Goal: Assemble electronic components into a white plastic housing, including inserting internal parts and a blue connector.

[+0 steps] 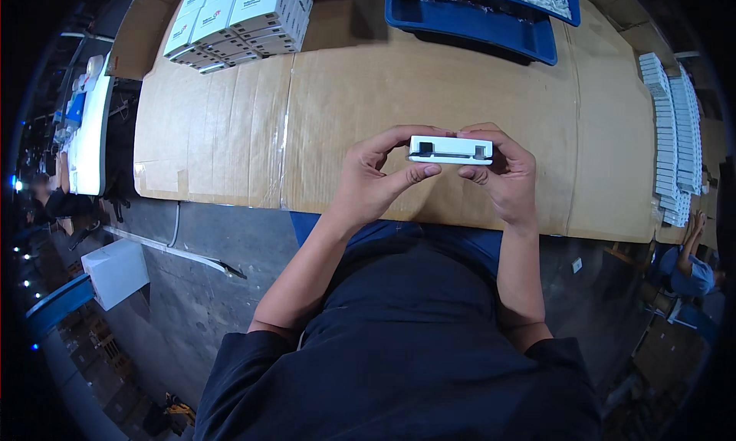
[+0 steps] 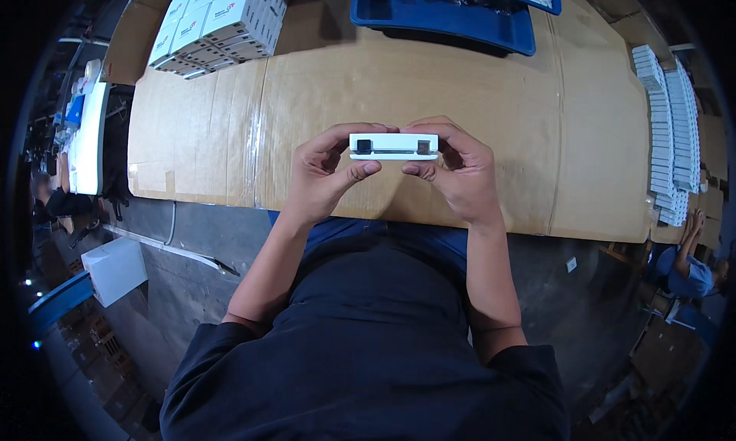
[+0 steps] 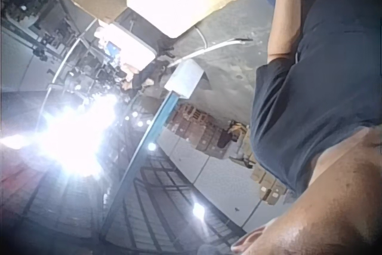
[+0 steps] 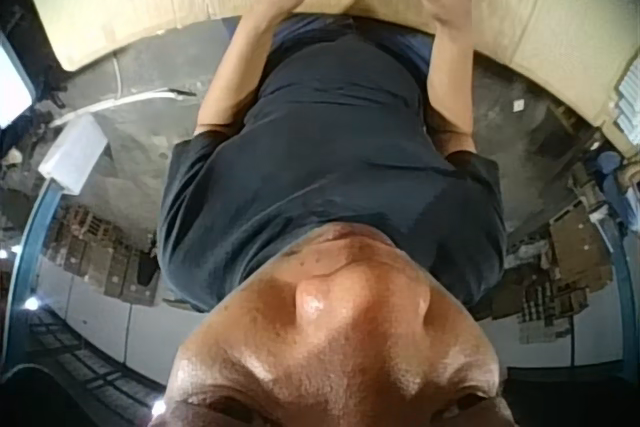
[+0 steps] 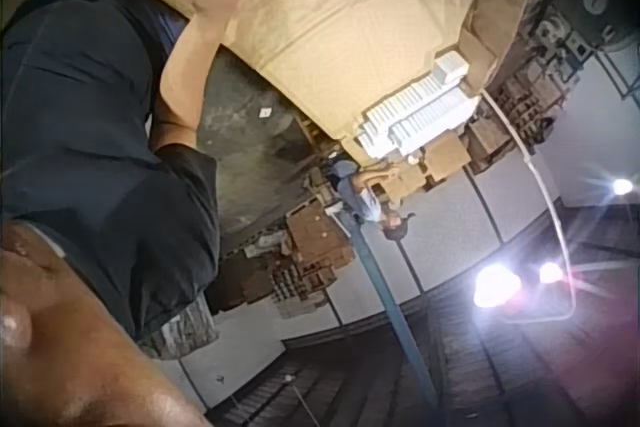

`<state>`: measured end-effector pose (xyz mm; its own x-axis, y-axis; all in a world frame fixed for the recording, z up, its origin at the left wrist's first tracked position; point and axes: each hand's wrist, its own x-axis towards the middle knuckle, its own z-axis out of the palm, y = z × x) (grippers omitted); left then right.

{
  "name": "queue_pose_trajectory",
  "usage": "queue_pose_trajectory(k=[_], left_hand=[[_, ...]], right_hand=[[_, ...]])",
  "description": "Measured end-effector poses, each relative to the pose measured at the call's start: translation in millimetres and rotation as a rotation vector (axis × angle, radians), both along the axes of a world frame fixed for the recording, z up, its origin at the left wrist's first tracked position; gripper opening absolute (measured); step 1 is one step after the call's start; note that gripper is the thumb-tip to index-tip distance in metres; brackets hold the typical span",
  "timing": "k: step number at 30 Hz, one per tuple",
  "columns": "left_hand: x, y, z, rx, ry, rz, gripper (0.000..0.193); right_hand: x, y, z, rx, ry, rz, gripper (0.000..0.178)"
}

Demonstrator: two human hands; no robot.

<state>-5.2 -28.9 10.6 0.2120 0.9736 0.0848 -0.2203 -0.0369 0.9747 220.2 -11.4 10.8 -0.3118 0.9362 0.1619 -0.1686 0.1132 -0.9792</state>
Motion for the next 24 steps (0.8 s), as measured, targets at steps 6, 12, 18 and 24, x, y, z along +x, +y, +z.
queue_pose_trajectory(k=[6,12,18,24], left_hand=[[-2.6,-3.6,-5.8,0.040,0.009,-0.007,0.033],[-0.1,-2.7,-3.7,0.057,-0.004,0.020,0.031],[1.2,-1.2,-0.6,0.079,0.065,0.033,0.030],[-4.5,1.5,-5.0,0.024,0.080,-0.019,0.036]], right_hand=[[-2.5,-5.2,-0.9,0.009,0.016,-0.014,0.039],[-2.9,-4.3,-1.2,0.132,-0.084,-0.037,0.037],[-3.6,-5.1,-6.4,0.077,-0.042,-0.082,0.036],[-5.8,-2.7,0.1,-0.019,-0.048,-0.049,0.034]])
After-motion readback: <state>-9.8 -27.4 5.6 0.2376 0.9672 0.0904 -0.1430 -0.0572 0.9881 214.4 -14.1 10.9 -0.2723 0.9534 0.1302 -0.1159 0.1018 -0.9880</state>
